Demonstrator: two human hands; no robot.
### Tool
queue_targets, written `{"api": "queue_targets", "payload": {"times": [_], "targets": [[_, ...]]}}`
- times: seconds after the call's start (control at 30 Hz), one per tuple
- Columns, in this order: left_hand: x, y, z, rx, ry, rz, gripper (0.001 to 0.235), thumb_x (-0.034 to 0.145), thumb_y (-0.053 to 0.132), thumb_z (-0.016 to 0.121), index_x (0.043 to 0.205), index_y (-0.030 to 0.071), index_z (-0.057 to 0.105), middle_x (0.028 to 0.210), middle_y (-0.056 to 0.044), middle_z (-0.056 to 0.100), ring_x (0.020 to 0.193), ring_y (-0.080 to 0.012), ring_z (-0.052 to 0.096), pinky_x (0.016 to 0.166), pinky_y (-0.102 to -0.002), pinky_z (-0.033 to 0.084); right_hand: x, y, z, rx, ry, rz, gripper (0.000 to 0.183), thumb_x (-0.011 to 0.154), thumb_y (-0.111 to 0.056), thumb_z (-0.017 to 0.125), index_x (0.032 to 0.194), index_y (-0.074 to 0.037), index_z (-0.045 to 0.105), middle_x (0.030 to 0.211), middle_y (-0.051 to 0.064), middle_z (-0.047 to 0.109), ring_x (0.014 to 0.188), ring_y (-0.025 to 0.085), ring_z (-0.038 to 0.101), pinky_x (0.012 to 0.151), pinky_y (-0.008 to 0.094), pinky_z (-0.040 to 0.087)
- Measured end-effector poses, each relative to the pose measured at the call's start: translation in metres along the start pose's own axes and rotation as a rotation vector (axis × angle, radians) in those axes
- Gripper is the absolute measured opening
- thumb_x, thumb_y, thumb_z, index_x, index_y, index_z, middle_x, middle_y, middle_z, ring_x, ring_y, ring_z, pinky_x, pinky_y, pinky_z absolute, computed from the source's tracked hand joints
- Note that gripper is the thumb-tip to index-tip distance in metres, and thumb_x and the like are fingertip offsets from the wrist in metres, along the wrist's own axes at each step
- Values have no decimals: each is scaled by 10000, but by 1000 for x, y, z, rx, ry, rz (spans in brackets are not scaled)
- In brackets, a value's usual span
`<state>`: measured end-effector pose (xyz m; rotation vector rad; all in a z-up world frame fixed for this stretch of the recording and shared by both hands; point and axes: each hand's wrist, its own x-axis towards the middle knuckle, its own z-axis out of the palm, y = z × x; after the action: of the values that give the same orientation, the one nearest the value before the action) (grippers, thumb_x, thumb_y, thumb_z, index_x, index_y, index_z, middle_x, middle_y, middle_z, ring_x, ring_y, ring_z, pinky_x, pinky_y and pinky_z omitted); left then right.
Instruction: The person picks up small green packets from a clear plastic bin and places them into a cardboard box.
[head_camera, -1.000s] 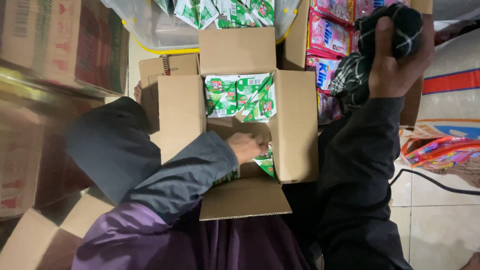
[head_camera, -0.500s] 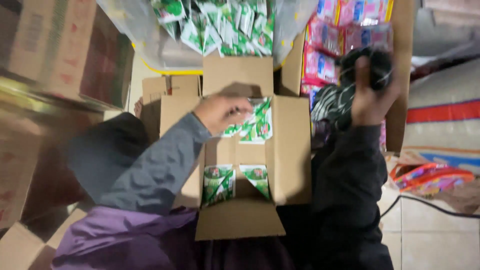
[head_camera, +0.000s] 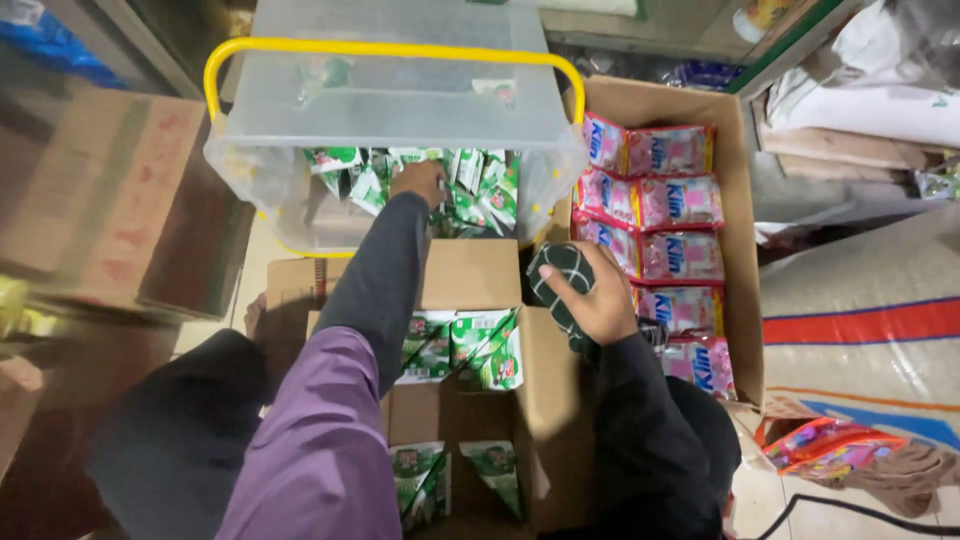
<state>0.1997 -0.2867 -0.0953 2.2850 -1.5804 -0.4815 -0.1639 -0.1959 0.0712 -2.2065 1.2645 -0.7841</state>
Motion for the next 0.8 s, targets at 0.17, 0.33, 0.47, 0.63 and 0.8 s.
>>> {"api": "queue_targets", "payload": {"times": [0.17, 0.33, 0.47, 0.63, 0.8], "targets": [[-10, 13, -19, -91, -46, 10, 108, 889, 204, 746, 982, 153, 769, 947, -108, 754, 980, -347, 736, 850, -506, 592, 1, 4, -8, 57, 37, -28, 335, 842, -419, 865, 1122, -280, 746, 899, 13, 668, 916, 240, 716, 812, 362, 562], [-53, 30, -73, -434, 70, 287, 127, 929, 193, 750, 864, 152, 649, 759, -79, 725, 844, -336, 724, 801, -450, 541, -7, -25, -22, 162, 188, -19, 336, 894, -323, 846, 1172, -168, 736, 990, 125, 731, 1007, 310, 713, 910, 458, 563], [-148, 77, -141, -629, 156, 384, 89, 975, 190, 722, 917, 139, 677, 783, -75, 712, 809, -218, 678, 816, -385, 556, -8, -14, -38, 333, 367, -71, 292, 971, -224, 794, 1227, -112, 709, 1126, 154, 736, 1114, 305, 686, 1036, 476, 514], [-226, 100, -103, -867, 109, 511, 195, 973, 91, 688, 1153, 20, 709, 1087, -223, 744, 1087, -365, 694, 992, -513, 516, -36, -78, -31, 673, 304, -466, 468, 1061, -209, 601, 1481, -36, 489, 1462, 217, 548, 1421, 314, 472, 1247, 454, 358], [-309, 149, -84, -1057, 149, 434, 93, 961, 92, 712, 1039, 69, 756, 924, -78, 768, 958, -131, 666, 930, -397, 564, -70, -61, 23, 501, 233, -301, 517, 1013, -440, 591, 1352, -50, 609, 1200, 209, 689, 1147, 373, 658, 995, 485, 505]]}}
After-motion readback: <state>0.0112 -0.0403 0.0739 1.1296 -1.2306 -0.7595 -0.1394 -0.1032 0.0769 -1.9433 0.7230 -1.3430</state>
